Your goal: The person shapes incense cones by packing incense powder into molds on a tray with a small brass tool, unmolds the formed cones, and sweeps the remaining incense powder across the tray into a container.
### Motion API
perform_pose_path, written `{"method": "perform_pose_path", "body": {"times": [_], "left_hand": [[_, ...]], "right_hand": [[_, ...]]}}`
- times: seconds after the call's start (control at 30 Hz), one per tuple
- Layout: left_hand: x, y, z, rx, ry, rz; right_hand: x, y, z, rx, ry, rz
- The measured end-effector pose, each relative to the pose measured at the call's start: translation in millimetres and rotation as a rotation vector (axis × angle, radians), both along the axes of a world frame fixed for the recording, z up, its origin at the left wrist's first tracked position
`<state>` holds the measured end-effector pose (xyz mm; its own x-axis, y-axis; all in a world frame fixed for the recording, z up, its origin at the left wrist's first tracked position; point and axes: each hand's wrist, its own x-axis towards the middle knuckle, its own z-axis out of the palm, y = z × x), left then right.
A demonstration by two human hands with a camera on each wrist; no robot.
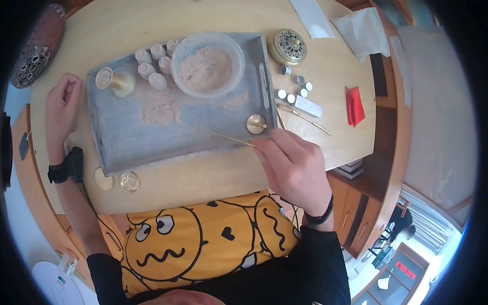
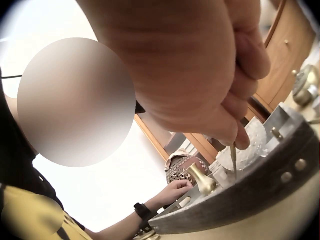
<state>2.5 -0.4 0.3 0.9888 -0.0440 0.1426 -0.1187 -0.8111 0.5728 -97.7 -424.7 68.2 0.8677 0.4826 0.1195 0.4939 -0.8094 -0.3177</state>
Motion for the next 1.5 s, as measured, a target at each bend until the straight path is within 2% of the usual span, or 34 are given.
{"method": "perform_pose_path", "body": {"times": [0.1, 0.17, 0.3, 0.57, 0.77, 0.97, 1.07, 1.23, 1.5], "left_hand": [[1.6, 0.6, 2.0, 0.011, -0.009, 0.003], [0.5, 0.1, -0.2, 0.01, -0.003, 0.003], [-0.6, 1.3, 2.8, 0.018, -0.015, -0.005], [1.4, 1.8, 0.6, 0.036, -0.021, 0.003], [0.2, 3.3, 0.4, 0.024, -0.025, -0.019], [0.9, 1.3, 1.7, 0.022, -0.01, -0.009], [0.8, 2.7, 1.1, 0.014, -0.006, -0.003], [-0.7, 1.6, 1.8, 0.03, -0.03, -0.017], [0.8, 2.3, 1.7, 0.046, -0.023, -0.022]], "right_hand": [[-0.5, 0.4, 2.2, 0.017, -0.043, 0.034], [-3.2, -8.1, 9.3, -0.01, -0.028, -0.04], [-3.0, -21.9, 8.7, -0.024, -0.018, -0.038], [5.1, -4.1, -5.5, 0.065, -0.001, 0.004], [2.8, -27.0, 10.8, 0.003, 0.053, -0.043], [6.6, -3.0, -0.9, 0.013, 0.063, 0.01], [9.0, -1.5, -1.0, 0.096, 0.052, 0.017], [9.3, -23.9, 15.0, -0.006, 0.075, -0.006], [8.2, -2.5, 13.3, -0.078, -0.003, -0.022]]}}
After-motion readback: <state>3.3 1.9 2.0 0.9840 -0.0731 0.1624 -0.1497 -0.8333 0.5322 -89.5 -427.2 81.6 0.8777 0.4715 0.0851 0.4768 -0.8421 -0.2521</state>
